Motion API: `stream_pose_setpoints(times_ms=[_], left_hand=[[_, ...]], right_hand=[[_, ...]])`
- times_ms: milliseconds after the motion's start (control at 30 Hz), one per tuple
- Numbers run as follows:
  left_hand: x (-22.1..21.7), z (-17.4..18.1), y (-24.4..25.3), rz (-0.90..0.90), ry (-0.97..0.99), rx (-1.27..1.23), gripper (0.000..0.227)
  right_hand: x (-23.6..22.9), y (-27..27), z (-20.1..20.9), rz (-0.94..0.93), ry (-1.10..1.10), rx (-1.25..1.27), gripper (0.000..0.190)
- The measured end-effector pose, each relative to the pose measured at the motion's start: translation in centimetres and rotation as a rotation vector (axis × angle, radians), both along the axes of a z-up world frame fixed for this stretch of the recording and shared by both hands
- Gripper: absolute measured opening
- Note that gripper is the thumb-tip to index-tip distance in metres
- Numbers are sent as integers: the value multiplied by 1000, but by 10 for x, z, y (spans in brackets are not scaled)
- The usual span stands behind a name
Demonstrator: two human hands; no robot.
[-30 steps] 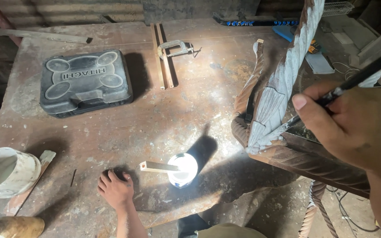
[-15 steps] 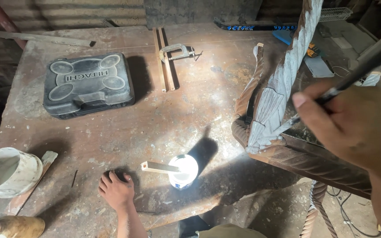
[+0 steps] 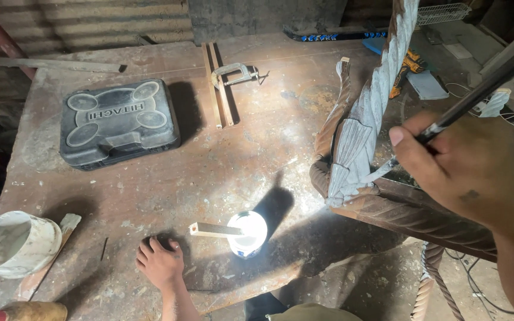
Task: The person uses a paintbrush to apply white paint to a twisted wooden structure. They repeatedly dip the brush into a small container of paint and carefully coat the wooden surface.
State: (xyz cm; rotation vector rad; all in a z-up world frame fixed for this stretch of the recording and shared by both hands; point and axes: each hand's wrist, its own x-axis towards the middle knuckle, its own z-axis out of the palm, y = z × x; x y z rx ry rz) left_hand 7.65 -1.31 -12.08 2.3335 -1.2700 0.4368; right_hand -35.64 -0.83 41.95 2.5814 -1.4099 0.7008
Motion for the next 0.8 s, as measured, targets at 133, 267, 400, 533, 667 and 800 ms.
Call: stream_pose_setpoints(times_ms=[133, 267, 400, 533, 667, 800], left_hand=[[-1, 1, 1, -9, -2, -10, 50], [-2, 1, 0, 7, -47, -32, 46], [-2, 1, 2, 7, -30, -11, 48], [-2, -4, 0, 34, -35, 22, 51], [-1, -6, -1, 31, -44, 31, 51], [0, -5, 0, 23, -43, 14, 48]], right_hand=[[-13, 11, -2, -341, 38, -52, 50], [-13, 4, -8, -85, -44, -91, 50], [-12, 6, -1, -48, -23, -137, 58], [-31, -9, -35, -39, -83, -264, 23], [-22, -6, -19, 8, -131, -294, 50], [-27, 3, -29, 175, -208, -273, 45]])
